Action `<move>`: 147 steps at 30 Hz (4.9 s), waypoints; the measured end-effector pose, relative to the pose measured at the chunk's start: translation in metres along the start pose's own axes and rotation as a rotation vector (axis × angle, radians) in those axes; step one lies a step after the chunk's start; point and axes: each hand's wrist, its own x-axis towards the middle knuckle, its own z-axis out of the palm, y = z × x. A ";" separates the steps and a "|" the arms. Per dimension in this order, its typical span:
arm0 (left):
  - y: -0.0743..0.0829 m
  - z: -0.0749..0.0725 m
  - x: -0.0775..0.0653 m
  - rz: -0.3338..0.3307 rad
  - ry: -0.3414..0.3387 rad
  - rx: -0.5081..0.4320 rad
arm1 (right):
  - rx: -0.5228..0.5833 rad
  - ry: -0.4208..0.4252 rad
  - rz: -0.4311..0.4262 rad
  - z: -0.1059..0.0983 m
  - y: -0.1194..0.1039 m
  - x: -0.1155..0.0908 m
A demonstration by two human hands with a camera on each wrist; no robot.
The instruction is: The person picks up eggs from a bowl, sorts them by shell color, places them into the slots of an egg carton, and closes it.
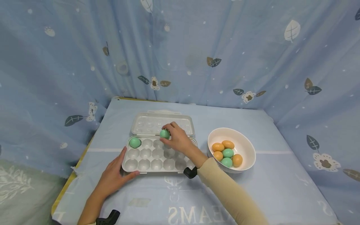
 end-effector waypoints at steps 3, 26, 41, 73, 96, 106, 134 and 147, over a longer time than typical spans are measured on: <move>0.001 0.000 0.001 -0.004 -0.005 0.007 | 0.024 -0.026 0.008 0.018 -0.012 0.008; -0.001 0.002 0.000 0.023 0.024 0.012 | 0.025 -0.044 -0.011 0.043 -0.020 0.009; -0.003 0.000 0.001 0.018 0.034 0.005 | 0.087 0.165 -0.025 -0.038 0.050 -0.043; 0.003 -0.003 0.001 0.008 0.011 0.011 | -0.167 -0.125 0.364 -0.108 0.143 -0.160; 0.003 0.000 0.000 0.000 0.003 0.004 | -0.281 -0.003 0.260 -0.113 0.103 -0.114; 0.001 0.002 -0.001 0.003 0.020 -0.012 | -0.173 0.026 0.063 -0.073 0.051 -0.058; 0.005 0.002 -0.003 0.004 0.033 -0.001 | -0.148 -0.117 -0.024 0.043 0.001 0.000; 0.004 0.004 -0.001 0.017 0.043 0.005 | 0.023 -0.018 0.023 0.001 0.024 -0.026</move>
